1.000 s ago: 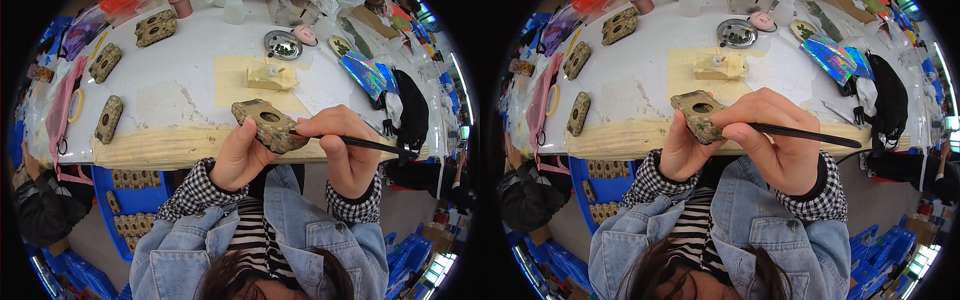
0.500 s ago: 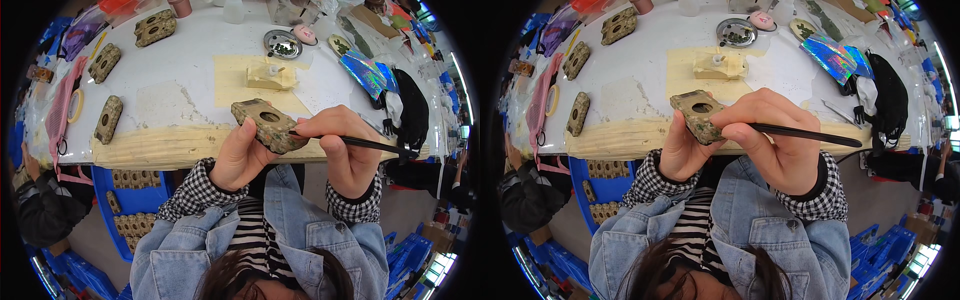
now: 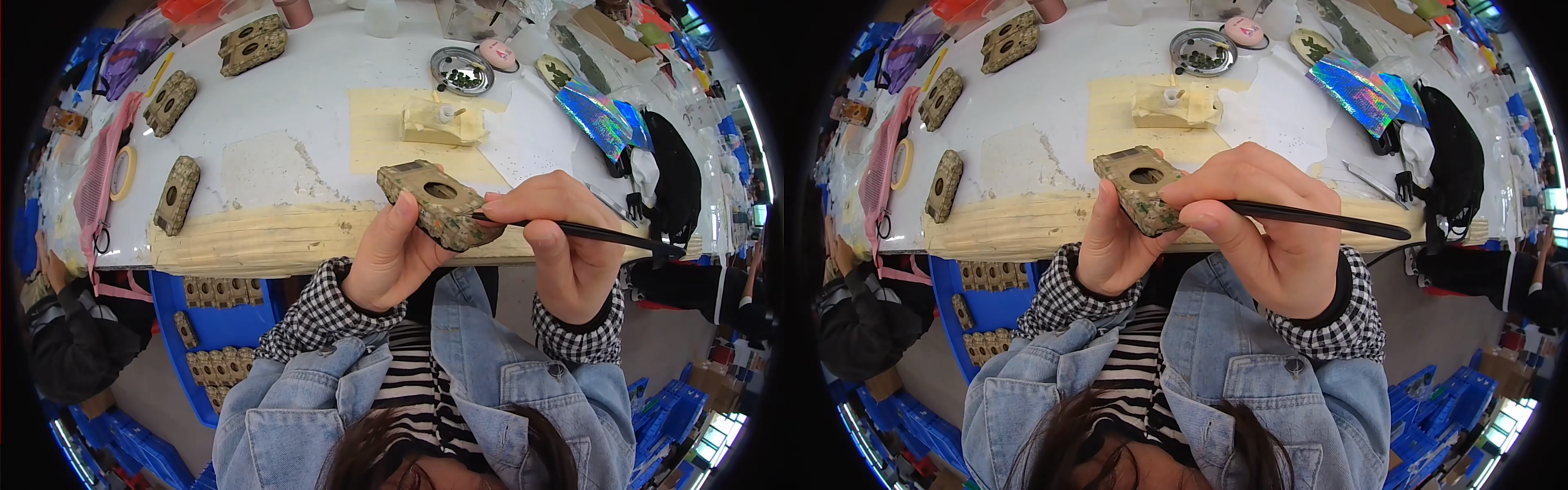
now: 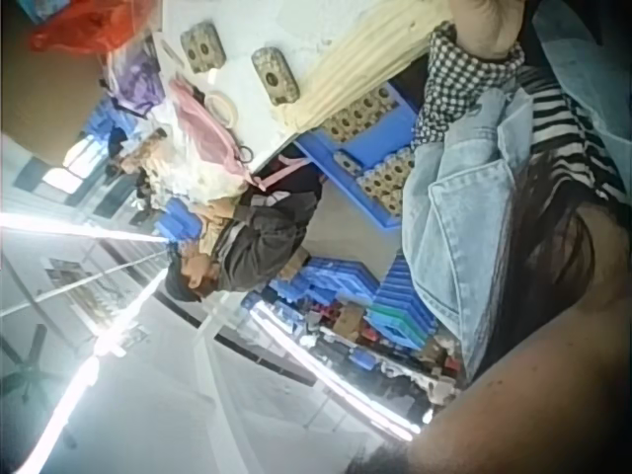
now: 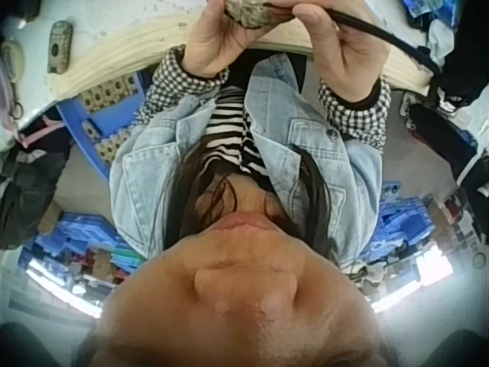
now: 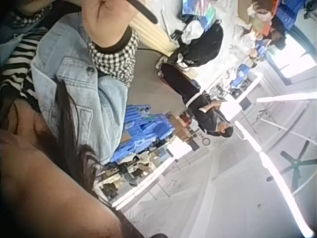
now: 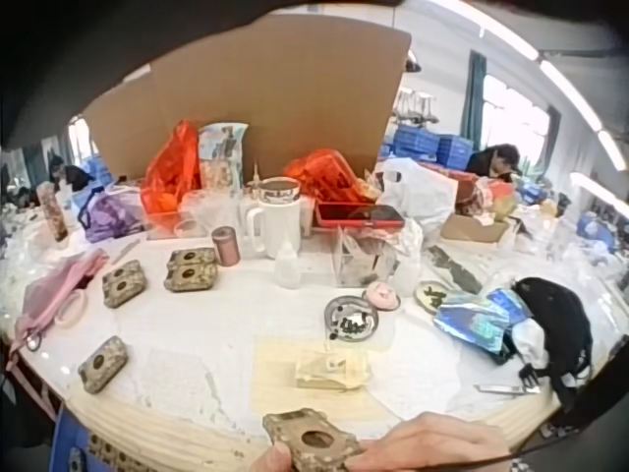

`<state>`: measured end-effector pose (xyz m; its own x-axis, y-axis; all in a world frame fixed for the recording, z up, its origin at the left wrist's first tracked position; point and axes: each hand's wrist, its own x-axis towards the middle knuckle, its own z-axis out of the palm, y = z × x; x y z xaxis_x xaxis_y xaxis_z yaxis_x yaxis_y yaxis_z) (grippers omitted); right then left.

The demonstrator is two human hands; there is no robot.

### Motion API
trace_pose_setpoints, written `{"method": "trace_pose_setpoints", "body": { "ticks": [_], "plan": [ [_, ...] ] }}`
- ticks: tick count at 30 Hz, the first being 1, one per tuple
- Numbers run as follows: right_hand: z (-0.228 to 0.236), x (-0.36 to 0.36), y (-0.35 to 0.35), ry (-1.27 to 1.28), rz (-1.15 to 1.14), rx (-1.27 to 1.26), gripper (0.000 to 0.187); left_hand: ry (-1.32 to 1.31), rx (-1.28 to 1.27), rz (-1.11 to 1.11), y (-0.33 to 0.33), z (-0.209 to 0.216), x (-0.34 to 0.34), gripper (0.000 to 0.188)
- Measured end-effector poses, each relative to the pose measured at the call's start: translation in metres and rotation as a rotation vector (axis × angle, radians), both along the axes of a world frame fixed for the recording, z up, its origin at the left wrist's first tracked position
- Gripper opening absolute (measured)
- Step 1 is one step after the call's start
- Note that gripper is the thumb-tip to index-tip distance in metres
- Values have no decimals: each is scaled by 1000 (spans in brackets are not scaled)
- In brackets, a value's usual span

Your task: Using a marking tool and tweezers to apply fine details to a small plastic model tank turret at a workbench.

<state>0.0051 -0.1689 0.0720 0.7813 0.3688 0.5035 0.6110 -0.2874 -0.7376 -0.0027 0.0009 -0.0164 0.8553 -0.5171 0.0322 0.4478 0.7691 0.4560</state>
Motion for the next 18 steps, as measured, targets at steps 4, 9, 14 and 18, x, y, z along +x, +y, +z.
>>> {"method": "trace_pose_setpoints", "body": {
  "ticks": [4,9,14,18],
  "plan": [
    [0,1,-1,-4,4,6,19,2,-200,-20,0,-8,1,51],
    [-8,0,-4,0,-35,225,24,48,-12,17,0,-3,-1,61],
    [-14,12,-8,-82,-219,138,18,141,-193,-5,5,-9,-1,65],
    [-29,37,-4,-124,-325,42,8,136,-452,-65,4,-18,3,69]
  ]
}}
